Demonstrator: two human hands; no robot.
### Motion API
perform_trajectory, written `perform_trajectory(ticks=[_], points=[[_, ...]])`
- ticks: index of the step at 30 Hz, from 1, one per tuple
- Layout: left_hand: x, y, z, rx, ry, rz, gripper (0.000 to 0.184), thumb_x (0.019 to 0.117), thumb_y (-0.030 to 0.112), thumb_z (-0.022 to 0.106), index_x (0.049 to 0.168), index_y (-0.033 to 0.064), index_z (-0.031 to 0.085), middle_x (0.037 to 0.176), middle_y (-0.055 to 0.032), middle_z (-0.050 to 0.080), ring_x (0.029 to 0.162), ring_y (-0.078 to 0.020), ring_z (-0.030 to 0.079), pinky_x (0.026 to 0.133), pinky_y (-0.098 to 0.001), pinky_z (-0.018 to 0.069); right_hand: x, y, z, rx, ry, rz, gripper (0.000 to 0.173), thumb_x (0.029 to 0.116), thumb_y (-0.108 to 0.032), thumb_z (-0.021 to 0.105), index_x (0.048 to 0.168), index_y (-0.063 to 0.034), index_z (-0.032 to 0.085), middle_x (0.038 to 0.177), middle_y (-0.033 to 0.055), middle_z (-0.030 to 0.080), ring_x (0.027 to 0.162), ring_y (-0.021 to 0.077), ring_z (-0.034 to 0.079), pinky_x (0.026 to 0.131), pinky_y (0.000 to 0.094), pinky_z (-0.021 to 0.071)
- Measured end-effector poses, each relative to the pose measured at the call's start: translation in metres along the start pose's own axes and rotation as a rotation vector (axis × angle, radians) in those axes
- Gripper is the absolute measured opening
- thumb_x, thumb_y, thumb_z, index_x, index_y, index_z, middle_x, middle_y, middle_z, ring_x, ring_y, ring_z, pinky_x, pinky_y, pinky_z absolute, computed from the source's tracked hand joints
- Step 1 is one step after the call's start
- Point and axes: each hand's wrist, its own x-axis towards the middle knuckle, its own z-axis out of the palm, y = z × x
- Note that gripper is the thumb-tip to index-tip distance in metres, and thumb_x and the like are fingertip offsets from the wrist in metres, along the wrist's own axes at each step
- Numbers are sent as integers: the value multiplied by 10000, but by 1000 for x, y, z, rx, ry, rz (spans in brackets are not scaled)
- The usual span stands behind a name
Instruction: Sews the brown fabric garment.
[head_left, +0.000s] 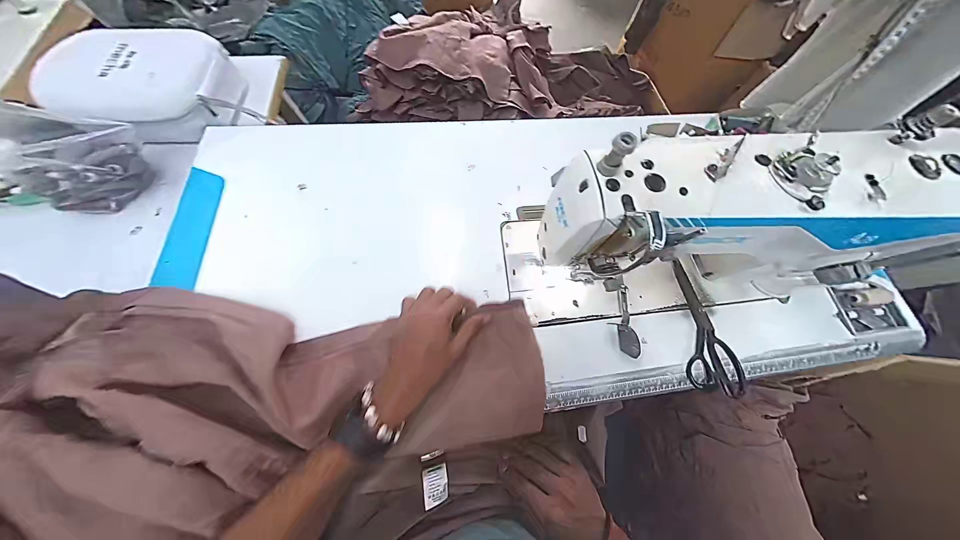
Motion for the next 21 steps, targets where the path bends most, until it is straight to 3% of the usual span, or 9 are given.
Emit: perform_trajectory(ticks=[1,3,6,8,11,15,19,21], points=[[-15,5,3,-23,18,-2,453,970,619,545,938,209,733,859,14,660,852,-207,606,776,-457,442,15,-3,-12,14,129,60,247,995,-274,532,1135,-242,733,1165,-45,750,1126,111,678,966,351,535],[-34,11,4,-53,27,0,431,960,622,565,922,229,737,844,35,648,828,-187,585,768,-443,414,61,-9,-42,5,339,290,266,1010,-322,490,1089,-214,721,1064,-27,749,1008,121,694,872,368,557],[-31,13,2,-52,8,36,434,961,620,560,915,225,734,840,35,650,822,-182,592,769,-451,405,133,22,-70,26,340,610,335,977,-345,612,1193,-110,716,1098,20,735,1045,214,661,884,447,540],[-28,13,0,-60,-32,55,434,965,614,553,918,220,728,840,37,649,821,-176,592,777,-457,401,151,42,-68,154,317,724,276,937,-354,679,1130,-180,774,1031,-75,756,1036,169,653,891,470,485],[-17,23,-5,-68,-100,89,421,982,590,543,960,216,733,881,39,670,874,-176,609,800,-451,426,154,49,-64,252,365,774,166,947,-351,704,1017,-258,823,935,-147,761,945,80,655,885,440,455],[-2,49,-1,-205,-150,128,328,1016,452,560,1185,238,743,1048,38,727,1022,-149,654,881,-403,512,154,47,-60,264,476,792,143,935,-304,717,961,-204,816,888,-95,750,870,81,654,827,360,501],[6,66,9,-356,-96,96,223,990,364,639,1054,209,786,889,62,706,800,-21,656,715,-228,549,155,45,-62,285,529,848,126,896,-287,743,939,-191,812,849,-91,726,834,66,637,763,298,507],[6,69,10,-393,-68,98,199,983,330,659,1048,201,796,892,66,713,780,5,644,696,-183,534,155,45,-61,247,567,846,108,873,-266,759,924,-187,811,836,-88,719,801,49,623,707,255,495]])
